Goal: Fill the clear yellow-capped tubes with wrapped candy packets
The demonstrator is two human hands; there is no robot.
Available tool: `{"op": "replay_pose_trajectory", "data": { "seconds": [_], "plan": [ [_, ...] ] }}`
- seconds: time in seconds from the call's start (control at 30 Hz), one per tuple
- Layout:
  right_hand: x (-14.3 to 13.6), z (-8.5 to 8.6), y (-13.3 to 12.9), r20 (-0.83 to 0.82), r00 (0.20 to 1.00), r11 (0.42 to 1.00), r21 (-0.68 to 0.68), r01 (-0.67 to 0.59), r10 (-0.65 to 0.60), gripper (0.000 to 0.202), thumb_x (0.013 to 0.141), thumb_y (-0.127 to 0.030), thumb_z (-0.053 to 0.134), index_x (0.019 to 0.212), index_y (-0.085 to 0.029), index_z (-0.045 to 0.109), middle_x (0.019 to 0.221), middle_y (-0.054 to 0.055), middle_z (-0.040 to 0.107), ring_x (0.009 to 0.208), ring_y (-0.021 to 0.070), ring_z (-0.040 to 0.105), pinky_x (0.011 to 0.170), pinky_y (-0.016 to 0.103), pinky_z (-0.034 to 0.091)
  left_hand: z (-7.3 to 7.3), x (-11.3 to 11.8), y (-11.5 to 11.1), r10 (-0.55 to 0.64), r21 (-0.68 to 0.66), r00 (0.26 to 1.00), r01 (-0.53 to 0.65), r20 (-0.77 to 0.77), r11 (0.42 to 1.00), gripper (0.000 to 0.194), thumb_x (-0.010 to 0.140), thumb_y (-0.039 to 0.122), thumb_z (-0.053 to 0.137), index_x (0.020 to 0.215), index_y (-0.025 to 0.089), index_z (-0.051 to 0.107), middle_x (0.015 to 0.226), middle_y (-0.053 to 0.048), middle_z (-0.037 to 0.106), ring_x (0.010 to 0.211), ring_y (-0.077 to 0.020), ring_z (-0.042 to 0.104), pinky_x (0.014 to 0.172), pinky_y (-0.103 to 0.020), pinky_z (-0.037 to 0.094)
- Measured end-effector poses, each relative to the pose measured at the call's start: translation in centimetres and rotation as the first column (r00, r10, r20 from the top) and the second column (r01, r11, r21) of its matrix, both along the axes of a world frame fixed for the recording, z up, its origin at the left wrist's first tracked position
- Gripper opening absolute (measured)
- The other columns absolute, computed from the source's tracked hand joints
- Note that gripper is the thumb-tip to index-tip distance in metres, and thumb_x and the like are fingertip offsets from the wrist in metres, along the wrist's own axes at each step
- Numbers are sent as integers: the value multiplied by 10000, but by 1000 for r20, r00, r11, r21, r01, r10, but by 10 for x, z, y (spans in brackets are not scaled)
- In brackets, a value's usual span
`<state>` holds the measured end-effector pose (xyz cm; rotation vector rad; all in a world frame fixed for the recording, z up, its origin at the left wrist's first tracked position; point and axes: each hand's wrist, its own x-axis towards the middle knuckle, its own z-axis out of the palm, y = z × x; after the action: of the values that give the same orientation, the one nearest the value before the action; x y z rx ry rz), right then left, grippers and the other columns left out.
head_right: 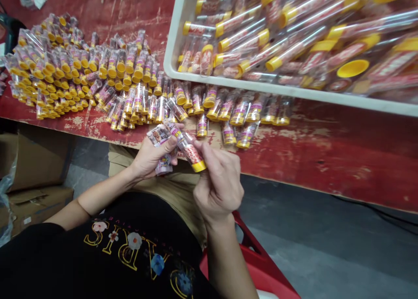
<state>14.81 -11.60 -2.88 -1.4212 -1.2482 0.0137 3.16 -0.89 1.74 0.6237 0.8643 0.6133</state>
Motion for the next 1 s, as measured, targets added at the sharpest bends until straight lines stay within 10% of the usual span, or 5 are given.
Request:
{"op": "replay_pose_trajectory", "data": {
  "seconds": [0.37,0.63,1.0],
  "plan": [
    [-7,14,6,-176,979,991,-56,-118,106,515,984,-169,633,1444,-397,674,1337,38,769,1266,267,716,1124,546,557,-1,1,-6,11,-36,1000,-11,7,999,606,603,580,990,936,164,701,872,-39,762,621,-123,660,508,-224,508],
    [-22,8,21,-367,916,983,28,183,-161,257,887,-176,793,1098,-317,833,946,11,804,898,209,742,843,424,601,3,5,-16,-8,-50,1000,9,28,999,676,518,610,1008,897,165,669,759,8,699,611,-119,650,532,-243,555],
    [-19,4,29,-366,905,966,58,253,-215,162,832,-169,852,921,-303,843,858,-9,805,825,190,709,805,405,578,-6,8,-16,-6,-92,999,9,34,996,666,456,495,1053,875,150,667,813,-9,735,591,-101,644,501,-223,546]
  ]
}}
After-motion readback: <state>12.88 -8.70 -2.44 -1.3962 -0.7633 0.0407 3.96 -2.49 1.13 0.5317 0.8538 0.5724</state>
